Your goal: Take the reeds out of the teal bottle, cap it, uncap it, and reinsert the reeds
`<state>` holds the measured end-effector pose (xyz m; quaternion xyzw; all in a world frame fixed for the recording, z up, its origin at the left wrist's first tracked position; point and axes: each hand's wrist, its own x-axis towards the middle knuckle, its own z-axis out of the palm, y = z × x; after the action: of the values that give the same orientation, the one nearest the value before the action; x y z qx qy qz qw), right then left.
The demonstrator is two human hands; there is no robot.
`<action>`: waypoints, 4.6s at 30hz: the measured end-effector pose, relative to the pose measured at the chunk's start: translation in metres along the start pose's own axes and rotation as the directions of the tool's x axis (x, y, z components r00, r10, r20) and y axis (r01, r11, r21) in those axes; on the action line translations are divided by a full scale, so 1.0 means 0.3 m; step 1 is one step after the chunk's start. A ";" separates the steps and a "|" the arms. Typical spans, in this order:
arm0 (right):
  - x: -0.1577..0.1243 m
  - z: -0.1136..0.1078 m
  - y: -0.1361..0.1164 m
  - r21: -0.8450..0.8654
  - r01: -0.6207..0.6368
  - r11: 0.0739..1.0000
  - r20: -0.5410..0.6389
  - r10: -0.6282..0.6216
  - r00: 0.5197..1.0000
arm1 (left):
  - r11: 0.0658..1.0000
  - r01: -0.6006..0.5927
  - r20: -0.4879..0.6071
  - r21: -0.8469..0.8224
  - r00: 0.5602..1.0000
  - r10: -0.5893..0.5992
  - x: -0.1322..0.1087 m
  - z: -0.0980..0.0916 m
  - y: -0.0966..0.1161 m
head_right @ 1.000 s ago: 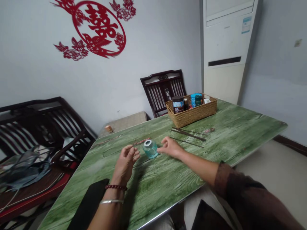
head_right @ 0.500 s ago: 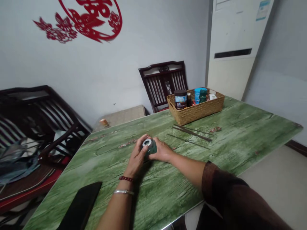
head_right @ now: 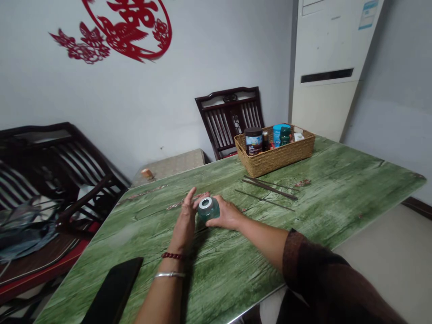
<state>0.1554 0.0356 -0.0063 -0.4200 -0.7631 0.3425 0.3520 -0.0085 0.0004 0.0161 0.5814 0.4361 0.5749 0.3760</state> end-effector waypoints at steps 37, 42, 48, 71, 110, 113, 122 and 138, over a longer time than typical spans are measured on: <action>0.003 -0.003 0.020 -0.049 -0.020 0.999 0.012 0.020 1.000 | 0.734 0.290 -0.414 0.614 0.910 -0.013 0.017 -0.237 -0.070; 0.007 -0.001 0.027 -0.034 -0.007 0.999 0.005 0.007 1.000 | 0.634 0.313 -0.394 0.707 0.919 -0.015 0.005 -0.244 -0.077; 0.008 0.002 0.027 0.031 -0.006 1.000 -0.003 0.006 1.000 | 0.882 0.171 -0.306 0.439 0.951 -0.031 0.035 -0.159 -0.014; -0.213 -0.469 0.120 -0.807 -0.245 0.537 -0.113 0.266 0.957 | 0.961 0.008 0.017 0.275 1.000 -0.013 0.041 0.047 -0.084; 0.127 -0.093 -0.110 -0.179 0.076 0.981 -0.278 -0.124 0.952 | 0.949 0.011 0.071 0.314 0.997 -0.035 0.055 0.041 -0.106; 0.092 -0.179 -0.080 -0.254 0.067 0.965 -0.292 -0.142 0.946 | 0.943 0.031 0.067 0.331 0.996 -0.056 0.059 0.038 -0.106; -0.152 -0.500 0.090 -0.770 -0.313 0.556 -0.273 0.156 0.949 | 0.950 0.044 0.041 0.310 0.997 -0.060 0.050 0.046 -0.072; -0.237 -0.457 0.133 -0.904 -0.217 0.367 -0.175 0.145 0.974 | 0.936 0.001 0.051 0.351 0.998 -0.021 0.056 0.044 -0.094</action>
<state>0.3128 0.0205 0.0141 -0.6361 -0.7618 -0.1134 0.0467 0.0019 0.0267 -0.0055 0.6520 0.5245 0.4698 0.2812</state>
